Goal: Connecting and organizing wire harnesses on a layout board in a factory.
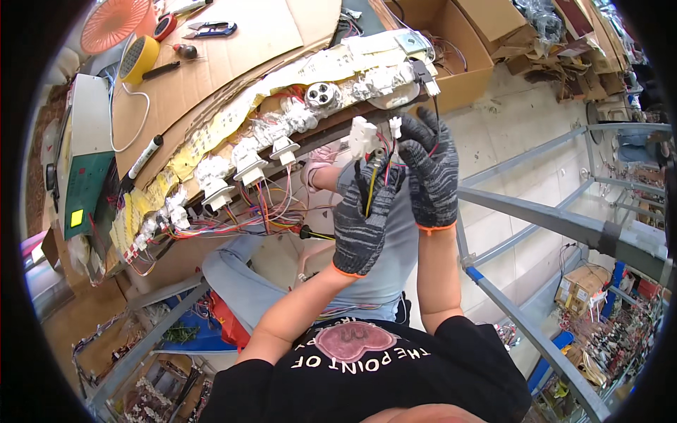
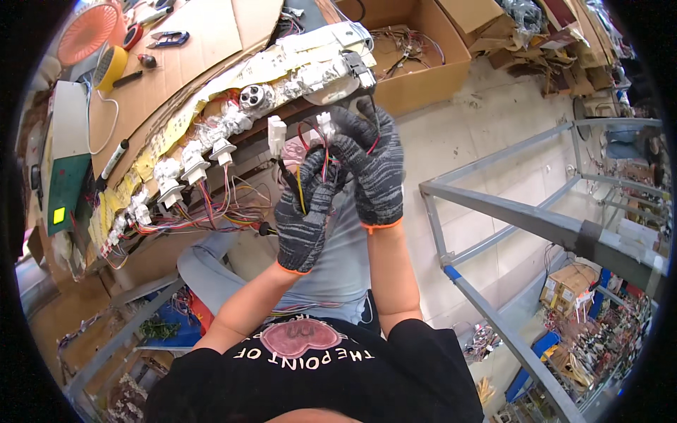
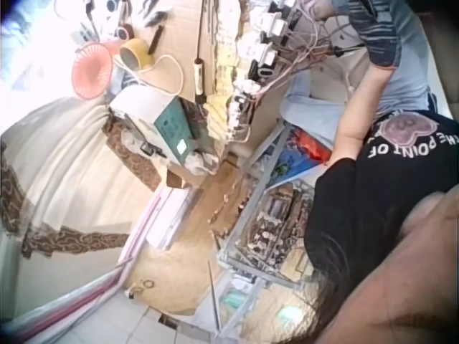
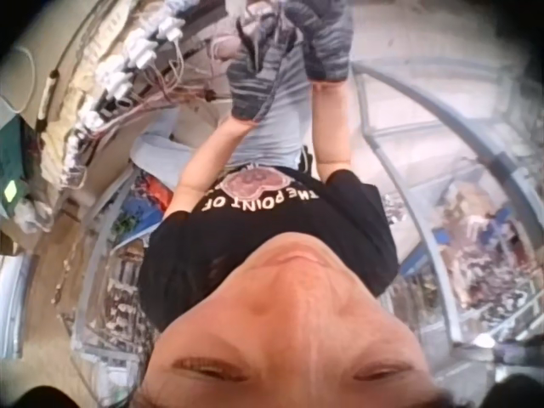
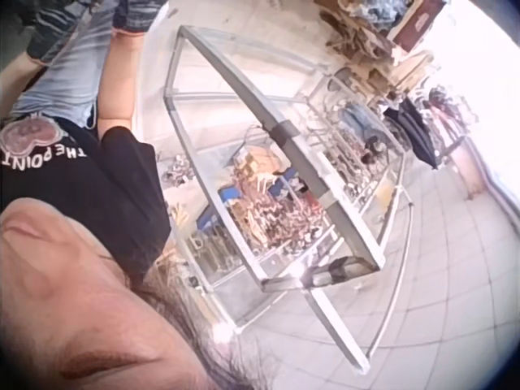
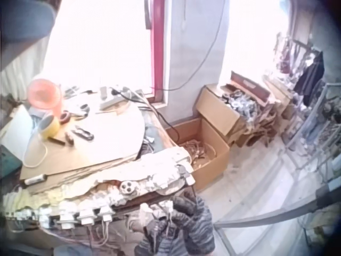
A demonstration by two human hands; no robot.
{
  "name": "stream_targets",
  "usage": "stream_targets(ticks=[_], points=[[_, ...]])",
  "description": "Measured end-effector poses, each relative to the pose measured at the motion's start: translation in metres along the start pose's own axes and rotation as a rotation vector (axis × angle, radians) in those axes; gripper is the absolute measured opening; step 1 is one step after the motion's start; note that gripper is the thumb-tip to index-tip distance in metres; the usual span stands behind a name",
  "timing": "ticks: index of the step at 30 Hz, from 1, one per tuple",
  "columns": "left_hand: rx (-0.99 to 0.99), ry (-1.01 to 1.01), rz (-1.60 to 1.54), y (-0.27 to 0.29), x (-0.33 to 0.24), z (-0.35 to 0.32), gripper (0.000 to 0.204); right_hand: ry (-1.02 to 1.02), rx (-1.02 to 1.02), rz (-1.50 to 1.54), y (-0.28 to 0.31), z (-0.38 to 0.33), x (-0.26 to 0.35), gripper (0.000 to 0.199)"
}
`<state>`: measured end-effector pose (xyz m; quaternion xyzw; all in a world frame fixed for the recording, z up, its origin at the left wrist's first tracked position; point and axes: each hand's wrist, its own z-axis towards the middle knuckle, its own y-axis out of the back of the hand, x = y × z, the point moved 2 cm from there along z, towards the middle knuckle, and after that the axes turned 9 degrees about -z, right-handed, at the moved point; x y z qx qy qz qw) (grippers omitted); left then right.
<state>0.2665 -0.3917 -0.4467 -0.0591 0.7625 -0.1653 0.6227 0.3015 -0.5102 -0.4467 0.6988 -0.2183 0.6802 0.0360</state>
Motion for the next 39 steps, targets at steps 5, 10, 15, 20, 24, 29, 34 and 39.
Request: stream_targets(ticks=[5, 10, 15, 20, 24, 29, 34, 39], points=[[-0.084, -0.013, 0.075, 0.000, 0.008, 0.003, 0.035, -0.161, 0.033, 0.205, -0.008, -0.004, -0.009, 0.043], [-0.080, -0.092, 0.258, -0.006, -0.004, 0.002, 0.034, 0.033, -0.105, -0.269, -0.012, 0.002, 0.005, 0.019], [-0.074, -0.092, 0.161, 0.008, 0.009, -0.021, 0.031, 0.027, -0.094, -0.322, -0.013, 0.009, 0.018, 0.013], [-0.012, -0.360, 0.273, 0.030, 0.013, -0.042, 0.034, -0.019, 0.101, -0.285, -0.004, 0.022, 0.019, 0.015], [-0.053, -0.316, 0.130, 0.034, 0.033, -0.043, 0.043, 0.072, 0.145, -0.463, -0.005, 0.025, 0.019, 0.018], [-0.114, -0.279, 0.103, 0.030, 0.031, -0.038, 0.049, -0.104, 0.043, -0.265, -0.019, 0.025, 0.026, 0.018], [-0.029, -0.315, 0.100, 0.027, 0.017, -0.028, 0.042, -0.124, -0.032, -0.264, -0.022, 0.025, 0.027, 0.020], [0.020, -0.310, 0.011, 0.024, 0.002, -0.020, 0.040, -0.100, -0.101, -0.256, -0.028, 0.023, 0.024, 0.020]])
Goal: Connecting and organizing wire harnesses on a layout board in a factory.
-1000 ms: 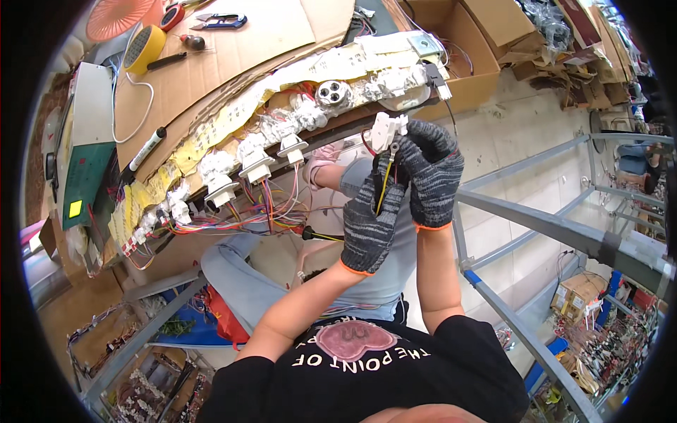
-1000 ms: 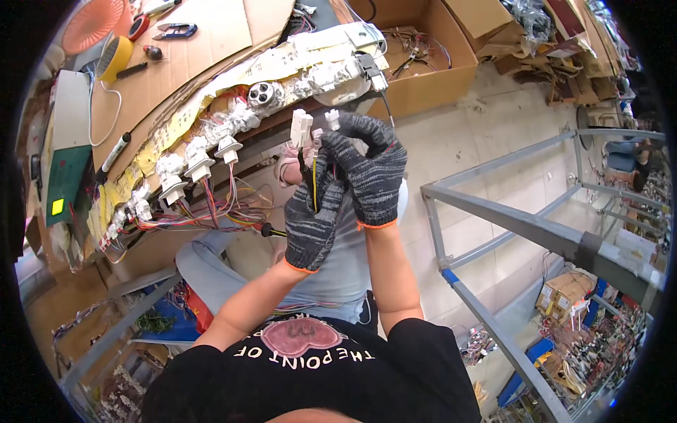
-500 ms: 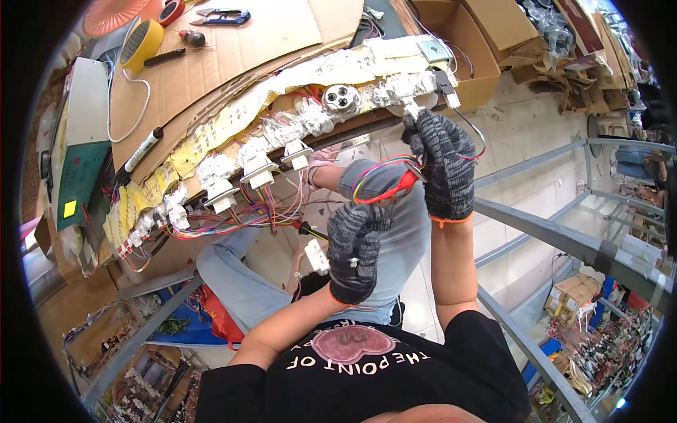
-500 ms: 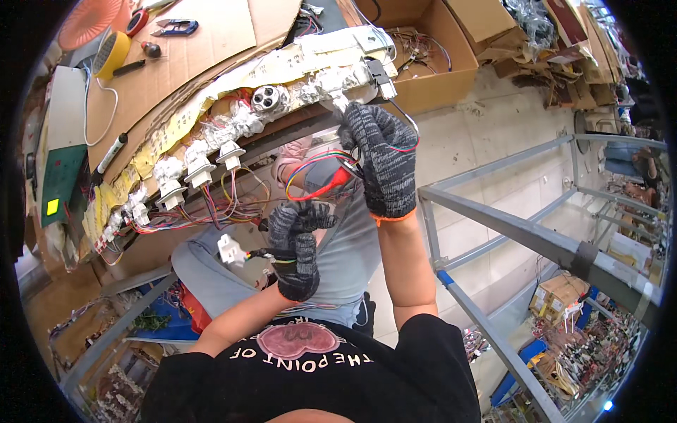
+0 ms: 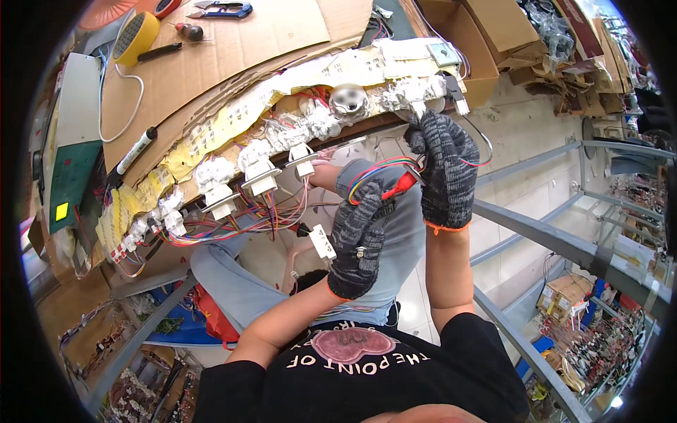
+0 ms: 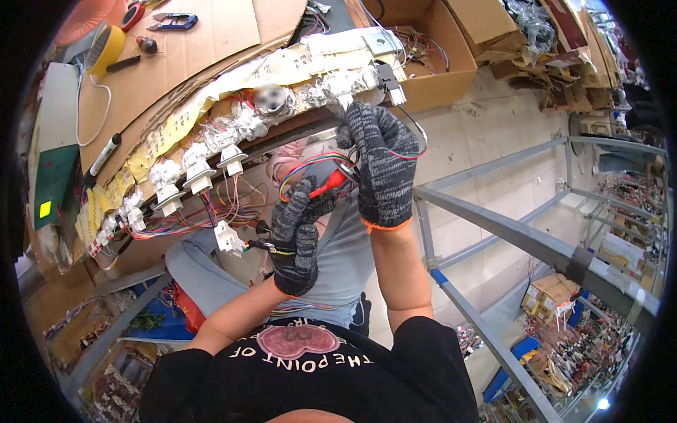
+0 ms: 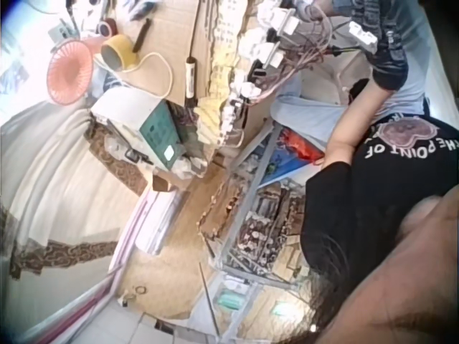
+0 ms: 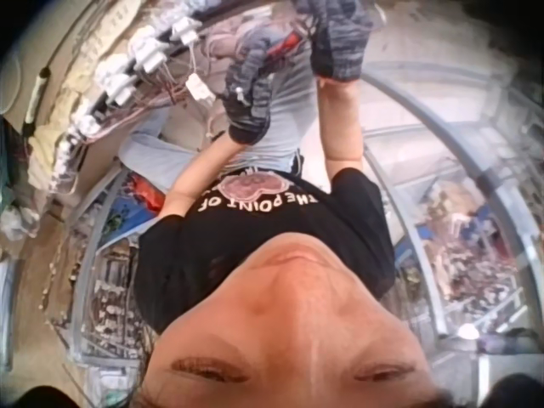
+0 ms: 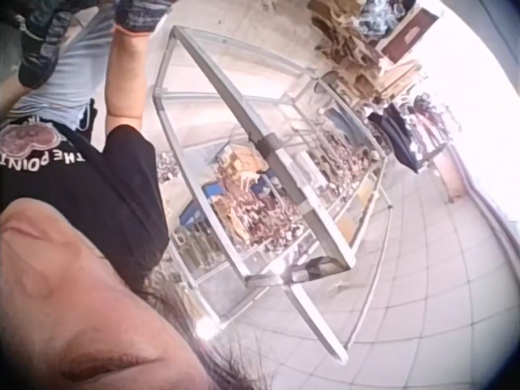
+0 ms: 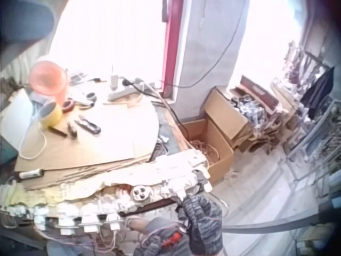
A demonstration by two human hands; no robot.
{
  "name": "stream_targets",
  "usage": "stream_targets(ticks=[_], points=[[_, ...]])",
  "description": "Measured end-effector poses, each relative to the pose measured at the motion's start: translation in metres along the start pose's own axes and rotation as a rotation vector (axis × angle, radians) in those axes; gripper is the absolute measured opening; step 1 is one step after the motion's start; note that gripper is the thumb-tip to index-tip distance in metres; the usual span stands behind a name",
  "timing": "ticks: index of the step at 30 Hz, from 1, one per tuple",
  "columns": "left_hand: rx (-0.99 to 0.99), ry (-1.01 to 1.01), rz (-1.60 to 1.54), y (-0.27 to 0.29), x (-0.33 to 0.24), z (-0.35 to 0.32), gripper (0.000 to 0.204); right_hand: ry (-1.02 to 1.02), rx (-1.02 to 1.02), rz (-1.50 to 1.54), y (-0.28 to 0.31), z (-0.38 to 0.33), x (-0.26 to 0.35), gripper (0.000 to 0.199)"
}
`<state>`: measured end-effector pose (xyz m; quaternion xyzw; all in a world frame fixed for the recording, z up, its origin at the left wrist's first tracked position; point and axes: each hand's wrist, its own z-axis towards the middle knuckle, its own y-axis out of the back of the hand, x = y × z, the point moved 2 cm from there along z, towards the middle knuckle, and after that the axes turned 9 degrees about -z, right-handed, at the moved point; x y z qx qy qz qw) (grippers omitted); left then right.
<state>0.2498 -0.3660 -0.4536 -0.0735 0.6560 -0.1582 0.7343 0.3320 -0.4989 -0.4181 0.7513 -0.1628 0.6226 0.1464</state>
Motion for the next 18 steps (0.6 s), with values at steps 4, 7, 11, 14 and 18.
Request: stream_targets(ticks=[4, 7, 11, 14, 18], points=[[0.046, 0.009, -0.016, -0.001, -0.003, 0.007, 0.039, 0.027, -0.045, 0.020, -0.003, -0.002, -0.001, 0.017], [0.068, 0.037, 0.066, 0.002, -0.002, 0.005, 0.040, 0.028, -0.047, 0.003, -0.003, -0.001, 0.003, 0.016], [0.013, 0.126, -0.071, -0.001, -0.011, 0.012, 0.036, 0.177, 0.227, -0.096, 0.024, 0.010, 0.003, 0.020], [-0.048, 0.182, -0.413, 0.001, -0.030, 0.020, 0.036, 0.110, 0.117, 0.152, 0.064, 0.003, -0.040, 0.028], [-0.084, 0.248, -0.466, 0.007, -0.035, 0.023, 0.039, -0.612, -0.055, 1.054, 0.088, -0.030, -0.108, 0.039]])
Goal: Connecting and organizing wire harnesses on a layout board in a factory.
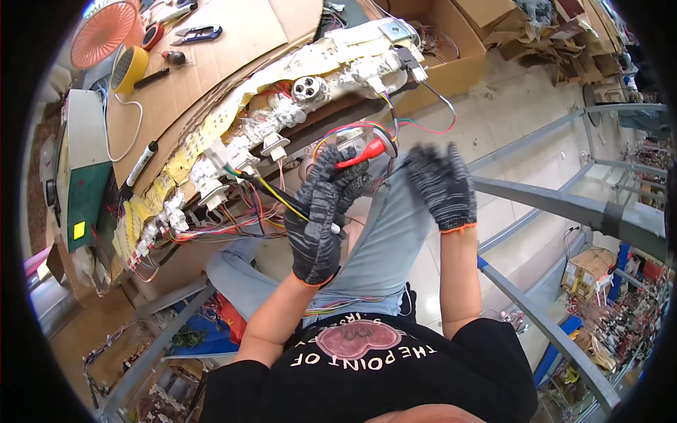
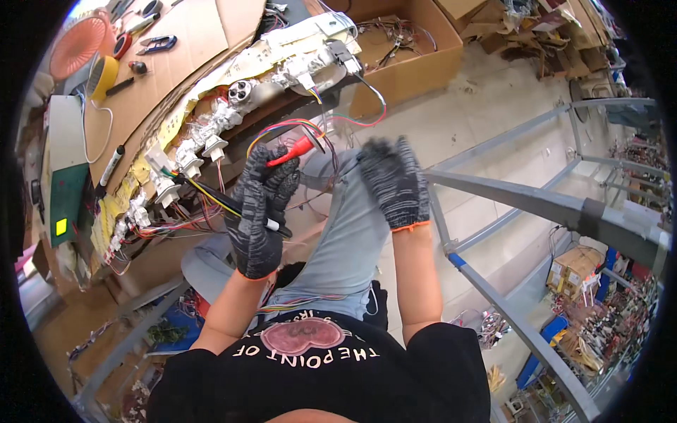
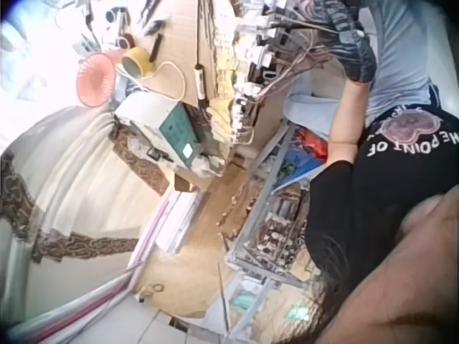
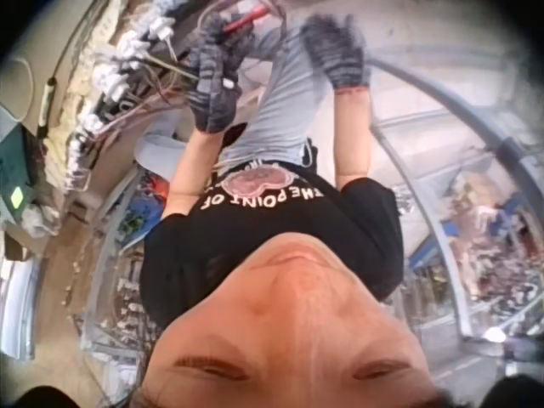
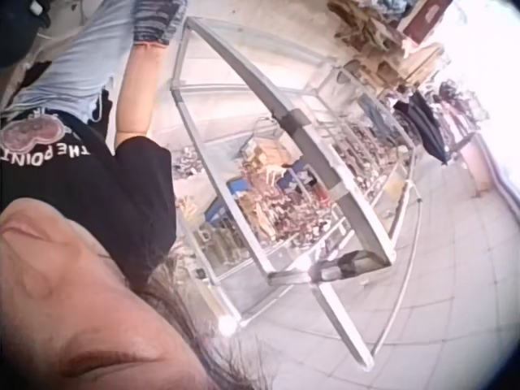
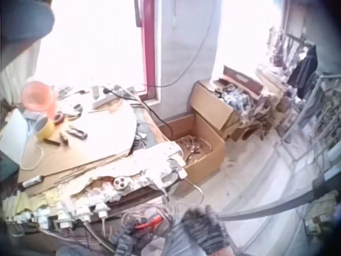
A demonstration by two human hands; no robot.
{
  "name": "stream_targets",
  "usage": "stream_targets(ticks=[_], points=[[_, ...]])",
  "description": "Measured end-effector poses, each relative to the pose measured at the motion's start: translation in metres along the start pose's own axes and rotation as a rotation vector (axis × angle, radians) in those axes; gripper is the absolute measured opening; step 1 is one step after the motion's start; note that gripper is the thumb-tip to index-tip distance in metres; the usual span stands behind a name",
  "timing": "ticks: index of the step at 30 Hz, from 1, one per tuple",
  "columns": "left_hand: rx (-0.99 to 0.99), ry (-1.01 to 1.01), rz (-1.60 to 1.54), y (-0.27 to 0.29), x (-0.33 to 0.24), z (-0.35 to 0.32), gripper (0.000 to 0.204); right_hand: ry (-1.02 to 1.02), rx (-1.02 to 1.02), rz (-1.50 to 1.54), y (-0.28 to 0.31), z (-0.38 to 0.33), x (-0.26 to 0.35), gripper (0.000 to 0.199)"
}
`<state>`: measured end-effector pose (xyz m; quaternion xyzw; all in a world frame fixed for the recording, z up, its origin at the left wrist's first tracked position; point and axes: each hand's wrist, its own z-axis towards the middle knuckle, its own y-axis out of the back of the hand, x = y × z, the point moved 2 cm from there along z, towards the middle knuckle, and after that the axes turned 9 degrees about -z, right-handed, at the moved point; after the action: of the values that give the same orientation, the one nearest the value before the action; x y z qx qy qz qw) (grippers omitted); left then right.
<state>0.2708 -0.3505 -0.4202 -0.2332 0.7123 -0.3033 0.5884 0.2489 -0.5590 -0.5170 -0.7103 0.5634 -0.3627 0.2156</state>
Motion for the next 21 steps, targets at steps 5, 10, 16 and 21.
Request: stream_targets(ticks=[5, 10, 16, 21], points=[[0.022, 0.067, 0.001, -0.008, -0.010, 0.004, 0.039, -0.511, 0.170, 0.102, -0.014, -0.001, -0.047, 0.050], [0.014, 0.112, -0.013, -0.003, -0.014, 0.005, 0.039, -0.236, 0.343, -0.215, -0.014, 0.039, -0.057, 0.054], [0.025, 0.099, 0.055, -0.001, -0.009, 0.005, 0.039, 0.128, 0.261, -0.555, -0.031, -0.009, -0.032, 0.044], [-0.014, 0.038, 0.178, 0.011, 0.000, 0.007, 0.038, 0.367, 0.194, -0.128, -0.033, -0.018, -0.004, 0.032]])
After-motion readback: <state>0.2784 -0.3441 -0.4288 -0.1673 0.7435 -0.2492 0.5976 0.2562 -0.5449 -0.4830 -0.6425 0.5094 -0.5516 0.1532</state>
